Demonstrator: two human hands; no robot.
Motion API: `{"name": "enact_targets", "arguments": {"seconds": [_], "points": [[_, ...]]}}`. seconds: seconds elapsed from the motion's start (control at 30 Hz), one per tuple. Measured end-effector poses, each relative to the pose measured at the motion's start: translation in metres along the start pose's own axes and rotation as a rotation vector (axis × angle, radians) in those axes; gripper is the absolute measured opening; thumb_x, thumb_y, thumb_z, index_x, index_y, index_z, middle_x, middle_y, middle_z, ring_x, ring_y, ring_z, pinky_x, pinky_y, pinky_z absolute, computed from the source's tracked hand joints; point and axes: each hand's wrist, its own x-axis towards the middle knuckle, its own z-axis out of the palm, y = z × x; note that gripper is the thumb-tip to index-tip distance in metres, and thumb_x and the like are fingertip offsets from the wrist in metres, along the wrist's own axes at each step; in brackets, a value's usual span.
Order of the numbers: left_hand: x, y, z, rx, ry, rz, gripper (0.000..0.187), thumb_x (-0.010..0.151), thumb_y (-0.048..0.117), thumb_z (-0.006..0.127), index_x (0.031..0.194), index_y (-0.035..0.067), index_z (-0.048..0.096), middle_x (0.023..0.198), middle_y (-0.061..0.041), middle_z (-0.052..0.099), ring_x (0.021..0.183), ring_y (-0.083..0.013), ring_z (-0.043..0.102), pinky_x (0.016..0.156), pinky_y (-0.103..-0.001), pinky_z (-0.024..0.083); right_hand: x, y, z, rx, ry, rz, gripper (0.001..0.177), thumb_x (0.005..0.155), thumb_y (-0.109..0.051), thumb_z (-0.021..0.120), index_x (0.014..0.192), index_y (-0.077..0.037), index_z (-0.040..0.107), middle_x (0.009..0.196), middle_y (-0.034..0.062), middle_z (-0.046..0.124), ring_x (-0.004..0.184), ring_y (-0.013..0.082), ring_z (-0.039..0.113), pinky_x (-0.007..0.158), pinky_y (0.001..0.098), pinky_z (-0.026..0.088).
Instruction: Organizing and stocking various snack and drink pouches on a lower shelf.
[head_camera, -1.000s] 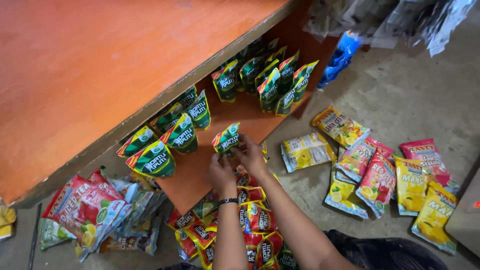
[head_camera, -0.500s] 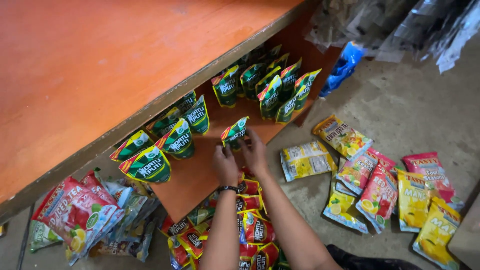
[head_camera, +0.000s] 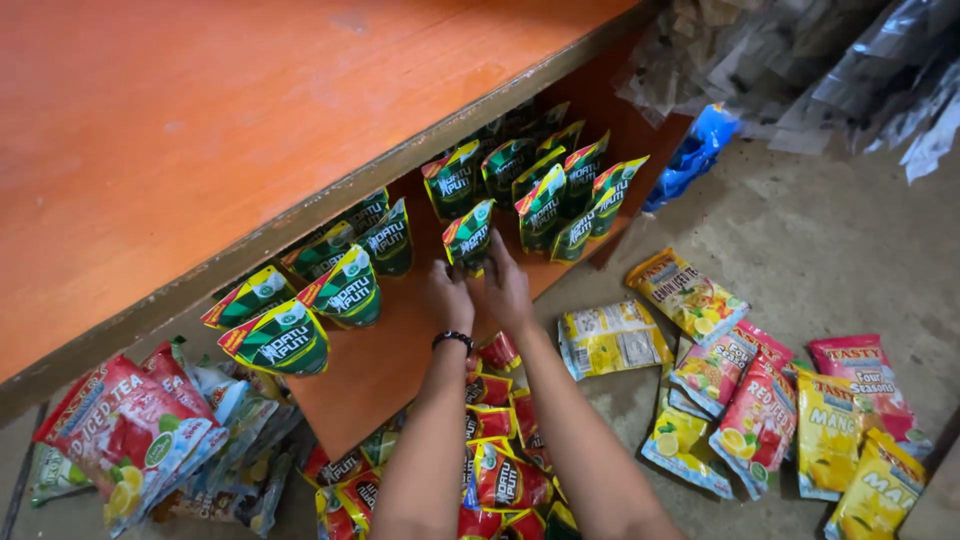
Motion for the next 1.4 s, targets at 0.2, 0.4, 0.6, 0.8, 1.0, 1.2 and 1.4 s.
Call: {"name": "enact_targets", "arguments": {"seconds": [0.2,0.4,0.6,0.8,1.0,1.2,1.4], "points": [[0.025,-0.022,0.023,-0.026,0.074,0.04,0.017,0.094,0.018,0.064,0.095,0.001,0.063,0.091,-0.024,0.071,0.085,-0.0457,0.068,0.071,-0.055,0.051,0.004,-0.008,0.003,-0.057,-0.063,-0.082,0.06,0.096,-0.006,0.062,0.154,-0.002,0.043,0.104,0.0318,0.064,0.09,0.0435,0.068,0.076,0.0456,0.056],[0.043,-0.013,0.019,0.051,0.055,0.056,0.024,0.096,0.024,0.065,0.094,0.0,0.062,0.091,-0.025,0.071,0.087,-0.0476,0.067,0.073,-0.056,0.051,0.012,0.059,0.029,0.01,-0.152,-0.223,0.071,0.084,0.007,0.05,0.154,0.003,0.038,0.109,0.0256,0.072,0.099,0.0411,0.072,0.086,0.0466,0.057],[0.066,-0.033,0.033,0.096,-0.018,0.079,0.024,0.097,0.024,0.062,0.096,0.0,0.061,0.092,-0.028,0.07,0.09,-0.0505,0.065,0.075,-0.058,0.05,0.017,0.057,0.029,-0.121,-0.172,-0.294,0.066,0.089,0.003,0.056,0.153,0.003,0.04,0.113,0.0294,0.069,0.102,0.048,0.067,0.089,0.0503,0.055],[0.065,-0.012,0.017,0.019,-0.107,-0.042,0.025,0.101,0.025,0.055,0.101,0.0,0.057,0.093,-0.029,0.069,0.091,-0.0514,0.064,0.075,-0.058,0.05,0.022,0.055,0.028,-0.237,-0.286,-0.216,0.071,0.09,-0.005,0.063,0.154,0.003,0.034,0.117,0.034,0.065,0.109,0.0517,0.061,0.093,0.0538,0.051],[0.073,-0.04,0.035,0.002,0.002,0.11,0.023,0.102,0.022,0.053,0.1,-0.001,0.057,0.093,-0.03,0.069,0.091,-0.0527,0.064,0.076,-0.059,0.05,0.028,0.053,0.026,-0.255,-0.3,-0.336,0.076,0.085,-0.003,0.063,0.155,0.004,0.032,0.123,0.0362,0.063,0.108,0.0524,0.06,0.092,0.0546,0.05],[0.071,-0.027,0.038,0.025,-0.049,0.021,0.023,0.101,0.023,0.053,0.1,0.0,0.056,0.093,-0.031,0.069,0.092,-0.0533,0.064,0.075,-0.06,0.05,0.034,0.06,0.024,-0.29,-0.318,-0.293,0.077,0.088,-0.005,0.064,0.157,-0.001,0.031,0.108,0.033,0.068,0.1,0.0506,0.064,0.085,0.0563,0.051],[0.08,-0.039,0.048,0.087,-0.045,0.058,0.026,0.101,0.026,0.055,0.101,0.0,0.057,0.096,-0.03,0.069,0.094,-0.0538,0.063,0.077,-0.061,0.049,0.035,0.049,0.017,-0.23,-0.293,-0.306,0.076,0.087,-0.003,0.063,0.157,-0.001,0.031,0.116,0.0332,0.066,0.106,0.0511,0.062,0.088,0.0552,0.052]]}}
